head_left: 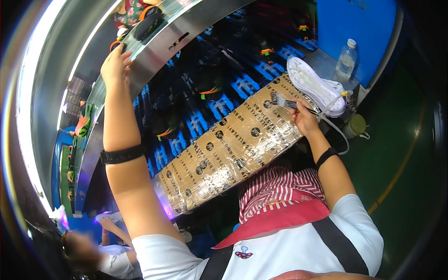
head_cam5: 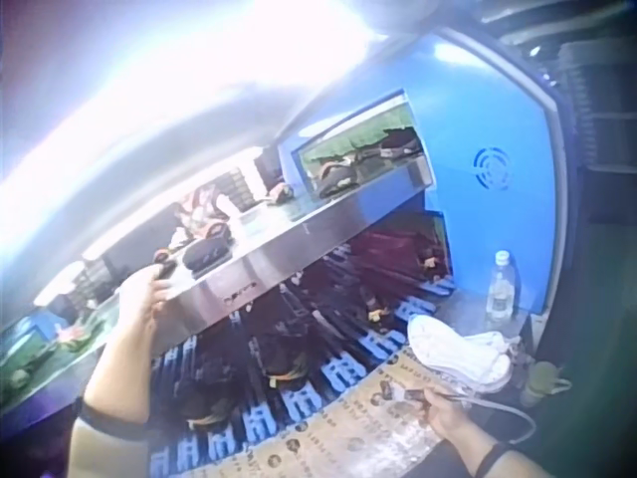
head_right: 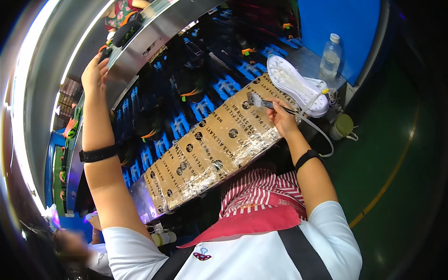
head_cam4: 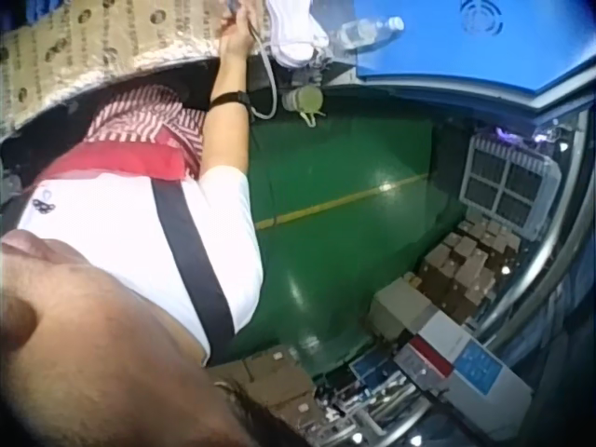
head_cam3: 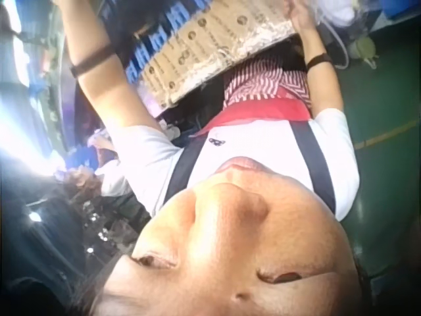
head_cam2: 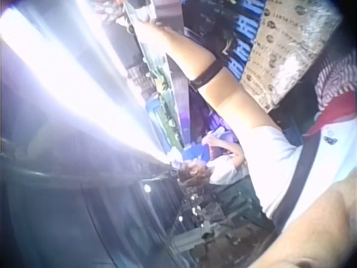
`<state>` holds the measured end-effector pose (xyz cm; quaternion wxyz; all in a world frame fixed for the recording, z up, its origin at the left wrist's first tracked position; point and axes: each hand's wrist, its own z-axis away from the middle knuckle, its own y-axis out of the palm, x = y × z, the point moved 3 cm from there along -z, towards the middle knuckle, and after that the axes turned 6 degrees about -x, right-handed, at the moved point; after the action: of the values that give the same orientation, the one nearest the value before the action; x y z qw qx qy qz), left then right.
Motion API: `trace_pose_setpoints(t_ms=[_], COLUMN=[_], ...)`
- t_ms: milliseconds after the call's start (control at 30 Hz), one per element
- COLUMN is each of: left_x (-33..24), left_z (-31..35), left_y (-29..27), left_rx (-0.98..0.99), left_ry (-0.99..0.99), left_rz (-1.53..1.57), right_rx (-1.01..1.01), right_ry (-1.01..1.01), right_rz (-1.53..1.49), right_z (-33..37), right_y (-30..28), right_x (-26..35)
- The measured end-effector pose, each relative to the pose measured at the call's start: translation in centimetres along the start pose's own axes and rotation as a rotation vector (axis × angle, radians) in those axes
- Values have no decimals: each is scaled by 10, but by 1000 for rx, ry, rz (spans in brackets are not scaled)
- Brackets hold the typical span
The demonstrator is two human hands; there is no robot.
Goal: Applying sealant or adhesive to shoe soles using a specialized applicator tool.
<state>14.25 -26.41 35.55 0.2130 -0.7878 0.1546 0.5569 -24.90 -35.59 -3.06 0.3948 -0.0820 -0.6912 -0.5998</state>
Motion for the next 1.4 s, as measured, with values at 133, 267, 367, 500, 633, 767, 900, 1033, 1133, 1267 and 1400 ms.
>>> trace_pose_setpoints(t_ms=[133,267,367,500,633,767,900,1033,1133,1267,1400], left_x=[16,43,70,74,80,82,86,89,64,68,134], left_z=[-47,-64,-69,-87,-103,-105,-92,-45,38,173,284], left_y=[-137,-231,-283,-326,-340,-353,-354,-344,-272,-201,-138], left_rx=[-628,-863,-838,-754,-677,-721,-759,-284,-218,-98,37], left_ry=[542,257,53,72,11,27,209,688,678,694,370], left_rz=[-680,-1087,-1241,-1286,-1402,-1322,-1269,-301,-278,-392,22], right_rx=[24,20,-23,-26,-83,-87,-63,-36,-79,-191,-218], right_ry=[-11,-23,0,-3,-14,18,9,-10,-34,-81,-105], right_rz=[18,24,61,90,105,117,107,89,73,24,-12], right_z=[1,3,5,5,1,-1,-2,-5,-1,6,27], right_y=[5,0,0,2,5,7,7,10,7,0,3], right_x=[-11,-5,-2,-1,-2,-2,1,-7,-4,-4,2])
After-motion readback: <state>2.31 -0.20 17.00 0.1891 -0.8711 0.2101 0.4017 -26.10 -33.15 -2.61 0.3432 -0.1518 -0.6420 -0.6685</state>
